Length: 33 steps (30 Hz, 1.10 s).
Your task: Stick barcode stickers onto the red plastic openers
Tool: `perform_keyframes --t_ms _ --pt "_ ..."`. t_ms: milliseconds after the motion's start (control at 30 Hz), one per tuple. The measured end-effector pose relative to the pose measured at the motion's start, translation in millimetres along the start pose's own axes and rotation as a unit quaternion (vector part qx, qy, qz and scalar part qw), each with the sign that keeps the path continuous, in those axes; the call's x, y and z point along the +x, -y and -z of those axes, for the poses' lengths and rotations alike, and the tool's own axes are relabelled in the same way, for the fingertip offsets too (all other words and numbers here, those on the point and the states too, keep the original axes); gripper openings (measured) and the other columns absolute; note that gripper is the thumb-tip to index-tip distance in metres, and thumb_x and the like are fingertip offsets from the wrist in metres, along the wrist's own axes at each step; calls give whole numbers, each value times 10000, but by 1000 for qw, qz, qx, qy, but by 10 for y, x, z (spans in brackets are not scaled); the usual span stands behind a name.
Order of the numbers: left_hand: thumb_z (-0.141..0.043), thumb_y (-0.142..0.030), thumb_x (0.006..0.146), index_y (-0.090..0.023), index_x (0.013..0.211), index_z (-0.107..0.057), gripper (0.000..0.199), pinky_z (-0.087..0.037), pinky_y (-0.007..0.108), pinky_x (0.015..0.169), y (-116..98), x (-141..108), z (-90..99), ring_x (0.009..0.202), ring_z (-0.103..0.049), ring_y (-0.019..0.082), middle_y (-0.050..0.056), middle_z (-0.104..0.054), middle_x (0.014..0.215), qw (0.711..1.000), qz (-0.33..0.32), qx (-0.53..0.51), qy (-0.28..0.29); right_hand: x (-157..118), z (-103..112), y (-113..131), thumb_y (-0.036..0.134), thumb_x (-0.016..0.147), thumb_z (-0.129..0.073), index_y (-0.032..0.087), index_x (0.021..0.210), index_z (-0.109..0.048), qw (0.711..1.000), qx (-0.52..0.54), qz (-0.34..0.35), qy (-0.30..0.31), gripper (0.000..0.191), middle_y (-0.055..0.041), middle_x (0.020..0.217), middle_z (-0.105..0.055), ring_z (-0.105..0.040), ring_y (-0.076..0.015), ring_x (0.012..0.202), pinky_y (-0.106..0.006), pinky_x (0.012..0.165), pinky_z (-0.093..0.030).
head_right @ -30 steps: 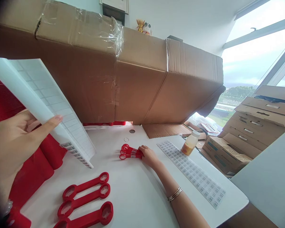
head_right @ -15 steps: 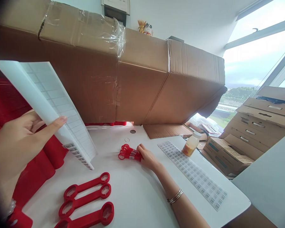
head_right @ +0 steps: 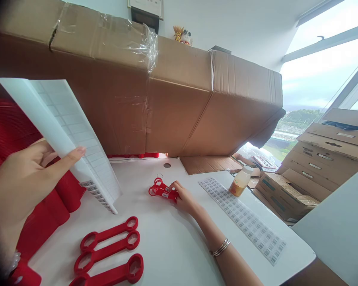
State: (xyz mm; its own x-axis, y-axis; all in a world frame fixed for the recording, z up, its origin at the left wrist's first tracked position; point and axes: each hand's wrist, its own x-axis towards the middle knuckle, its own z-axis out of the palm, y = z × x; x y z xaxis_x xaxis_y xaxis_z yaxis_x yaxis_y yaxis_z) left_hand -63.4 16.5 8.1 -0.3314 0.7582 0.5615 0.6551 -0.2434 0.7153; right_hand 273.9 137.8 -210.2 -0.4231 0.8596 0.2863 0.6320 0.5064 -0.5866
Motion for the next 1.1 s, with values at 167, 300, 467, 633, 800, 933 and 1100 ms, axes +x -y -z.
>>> perform_keyframes --t_ms 167,300,467,633,800,933,1100 --pt "-651 -572 848 -365 1090 -728 328 -554 522 930 17 6 -7 1018 -740 325 -17 -787 1124 1000 5 11 5 4 26 23 48 703 -505 244 1030 -546 1000 -11 19 1 384 -51 1178 -629 -633 -188 863 -265 743 -442" --pt "-641 -566 855 -344 1039 -733 303 -552 544 913 14 5 -15 973 -743 331 -2 -786 1103 1000 6 14 10 11 21 10 -2 717 -489 243 1086 -611 999 -20 35 3 460 -61 1196 -654 -665 -204 970 -274 795 -465" --pt "-649 -554 857 -343 1057 -735 303 -543 549 917 13 11 -46 984 -743 331 6 -785 1100 1000 9 9 14 11 37 10 -59 735 -457 253 1174 -678 998 -34 57 8 582 -66 1296 -665 -665 -223 1133 -311 921 -495" --pt "-660 -520 856 -334 1081 -734 301 -532 516 952 34 33 -74 1085 -720 326 10 -776 1132 1000 10 0 19 8 36 29 -60 774 -482 264 1216 -691 996 -62 66 10 586 -73 1296 -670 -671 -241 1137 -337 916 -519" --pt "-668 -508 844 -314 1046 -734 287 -522 538 953 18 41 -77 1080 -712 337 15 -778 1087 1000 19 10 19 14 7 8 -49 782 -506 242 1269 -658 994 -85 71 4 588 -102 1297 -655 -684 -248 1082 -343 866 -542" --pt "-662 -512 832 -331 1041 -737 286 -517 553 985 20 47 -90 1119 -697 340 2 -773 1113 1000 15 6 17 12 8 -7 -45 766 -520 235 1300 -637 992 -93 82 4 614 -104 1311 -647 -686 -247 1089 -343 880 -550" --pt "-660 -525 835 -359 1023 -736 262 -526 565 971 64 42 -89 1091 -712 337 -15 -779 1097 1000 13 0 14 2 18 -10 -53 769 -492 250 1221 -691 990 -104 96 12 579 -91 1317 -641 -708 -238 1046 -329 855 -561"
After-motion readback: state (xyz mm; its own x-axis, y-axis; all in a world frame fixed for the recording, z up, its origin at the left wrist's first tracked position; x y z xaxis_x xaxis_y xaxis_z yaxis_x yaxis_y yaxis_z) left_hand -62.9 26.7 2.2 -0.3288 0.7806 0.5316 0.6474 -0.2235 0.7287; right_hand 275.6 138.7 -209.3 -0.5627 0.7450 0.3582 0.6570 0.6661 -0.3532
